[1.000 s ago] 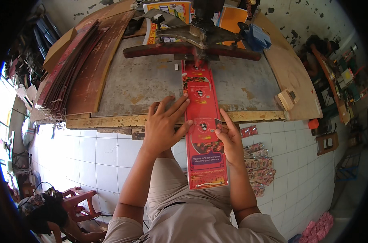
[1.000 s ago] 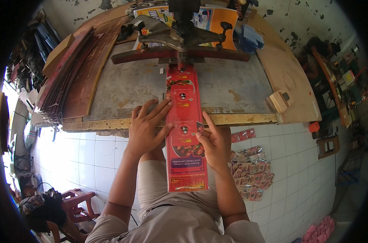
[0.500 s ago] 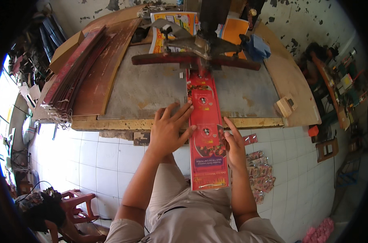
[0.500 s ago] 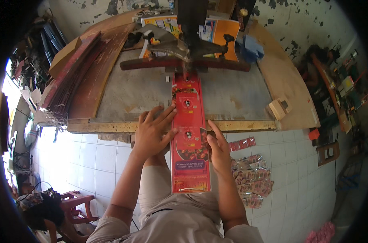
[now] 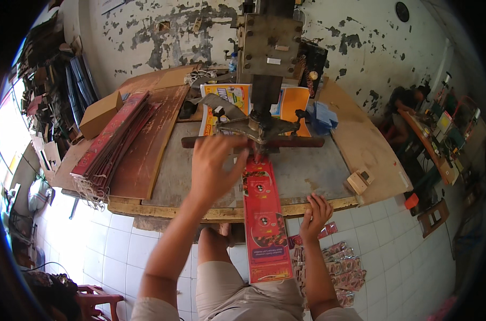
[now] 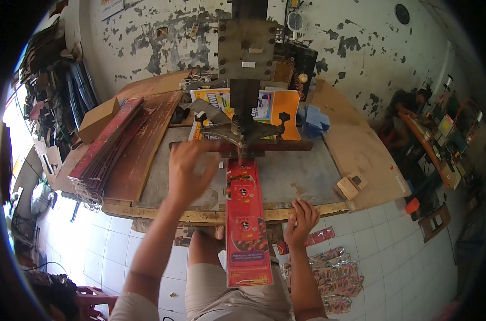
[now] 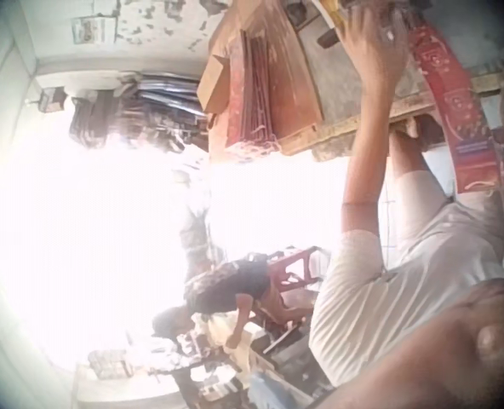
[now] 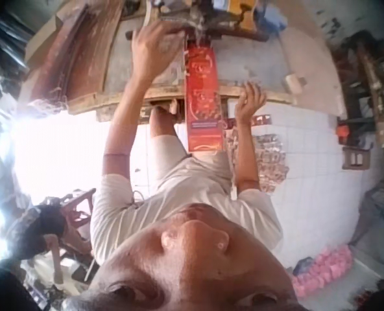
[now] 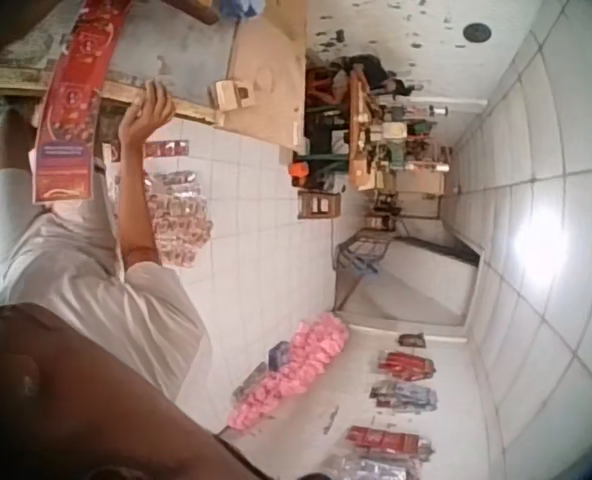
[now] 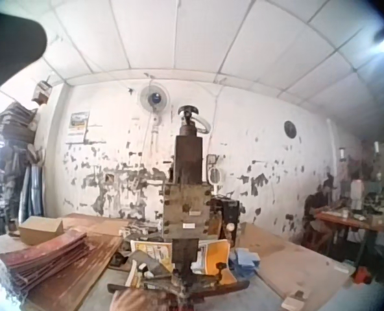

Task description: The person applies small white adhesive strips to red printed cardstock packaging by hand using a small wooden block to press them down, then folds the packaging.

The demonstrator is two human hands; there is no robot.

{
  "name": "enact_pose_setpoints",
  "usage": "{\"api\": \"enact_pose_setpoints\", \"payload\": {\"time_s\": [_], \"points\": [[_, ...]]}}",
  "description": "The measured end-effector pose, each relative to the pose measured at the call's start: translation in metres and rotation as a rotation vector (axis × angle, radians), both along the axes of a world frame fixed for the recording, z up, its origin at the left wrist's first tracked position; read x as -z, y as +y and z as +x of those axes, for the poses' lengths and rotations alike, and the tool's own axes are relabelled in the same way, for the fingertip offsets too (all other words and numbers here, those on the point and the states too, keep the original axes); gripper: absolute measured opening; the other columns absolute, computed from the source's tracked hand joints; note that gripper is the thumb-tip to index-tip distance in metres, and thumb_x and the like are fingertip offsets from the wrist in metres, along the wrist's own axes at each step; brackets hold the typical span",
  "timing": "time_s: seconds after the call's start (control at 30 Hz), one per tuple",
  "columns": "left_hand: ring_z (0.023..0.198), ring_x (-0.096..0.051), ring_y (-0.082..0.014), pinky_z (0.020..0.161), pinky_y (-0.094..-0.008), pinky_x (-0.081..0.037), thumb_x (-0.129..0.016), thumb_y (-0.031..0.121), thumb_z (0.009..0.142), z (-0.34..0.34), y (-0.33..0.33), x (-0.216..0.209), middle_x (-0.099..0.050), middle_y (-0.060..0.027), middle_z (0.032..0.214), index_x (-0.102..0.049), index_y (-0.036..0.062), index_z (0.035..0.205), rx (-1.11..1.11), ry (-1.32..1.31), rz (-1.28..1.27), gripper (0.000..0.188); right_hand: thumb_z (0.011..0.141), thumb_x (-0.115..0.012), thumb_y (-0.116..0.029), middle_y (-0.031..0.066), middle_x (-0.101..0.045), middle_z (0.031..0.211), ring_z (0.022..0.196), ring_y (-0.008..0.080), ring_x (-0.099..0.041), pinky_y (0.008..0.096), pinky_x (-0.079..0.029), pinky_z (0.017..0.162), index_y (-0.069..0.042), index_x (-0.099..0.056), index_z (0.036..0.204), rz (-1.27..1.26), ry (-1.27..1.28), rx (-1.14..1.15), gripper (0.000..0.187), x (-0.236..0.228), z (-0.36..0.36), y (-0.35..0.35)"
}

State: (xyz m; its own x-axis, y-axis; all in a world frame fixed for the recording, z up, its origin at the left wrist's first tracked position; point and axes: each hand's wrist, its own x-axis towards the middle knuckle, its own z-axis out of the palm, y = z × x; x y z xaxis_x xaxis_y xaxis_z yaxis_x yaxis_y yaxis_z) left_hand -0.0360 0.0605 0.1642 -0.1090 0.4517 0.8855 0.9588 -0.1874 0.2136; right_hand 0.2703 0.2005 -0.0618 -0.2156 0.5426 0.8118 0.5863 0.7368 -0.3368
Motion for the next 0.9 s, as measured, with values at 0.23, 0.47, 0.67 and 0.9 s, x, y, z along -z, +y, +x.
{"api": "enact_pose_setpoints", "payload": {"time_s": [0.23,0.47,0.67,0.9], "points": [[0.110,-0.064,-0.0235,0.099,-0.0426,-0.048,-0.080,0.022,0.096,-0.038,0.114,-0.117,-0.071,0.0013,0.115,-0.079,0.0175,0.125,-0.285,0.483,0.311,0.029,0.118,-0.041,-0.039,0.0054,-0.070,0.147,0.146,0.0324,-0.053,0.0596,-0.025,0.127,-0.013,-0.077,0.134,0.053,0.044,-0.032,0.047,0.018,-0.012,0.004],[0.110,-0.063,-0.0211,0.100,-0.0418,-0.046,-0.080,0.023,0.096,-0.039,0.132,-0.130,-0.068,0.0027,0.115,-0.079,0.0178,0.119,-0.333,0.600,0.311,0.024,0.118,-0.042,-0.041,0.0049,-0.072,0.144,0.144,0.0324,-0.054,0.0585,-0.027,0.127,-0.014,-0.078,0.134,0.085,0.067,-0.039,0.047,0.019,-0.005,0.008],[0.111,-0.063,-0.0216,0.097,-0.0420,-0.046,-0.079,0.023,0.097,-0.042,0.134,-0.136,-0.067,0.0007,0.113,-0.076,0.0161,0.113,-0.328,0.626,0.258,0.017,0.117,-0.043,-0.041,0.0048,-0.073,0.144,0.143,0.0322,-0.055,0.0578,-0.027,0.126,-0.014,-0.078,0.133,0.098,0.091,-0.048,0.047,0.020,-0.007,0.009],[0.112,-0.063,-0.0230,0.096,-0.0424,-0.046,-0.079,0.023,0.098,-0.044,0.135,-0.136,-0.067,-0.0015,0.112,-0.074,0.0148,0.113,-0.295,0.624,0.251,0.017,0.117,-0.044,-0.041,0.0051,-0.073,0.142,0.143,0.0321,-0.055,0.0581,-0.027,0.126,-0.013,-0.078,0.132,0.084,0.088,-0.034,0.047,0.017,-0.008,0.007]]}}
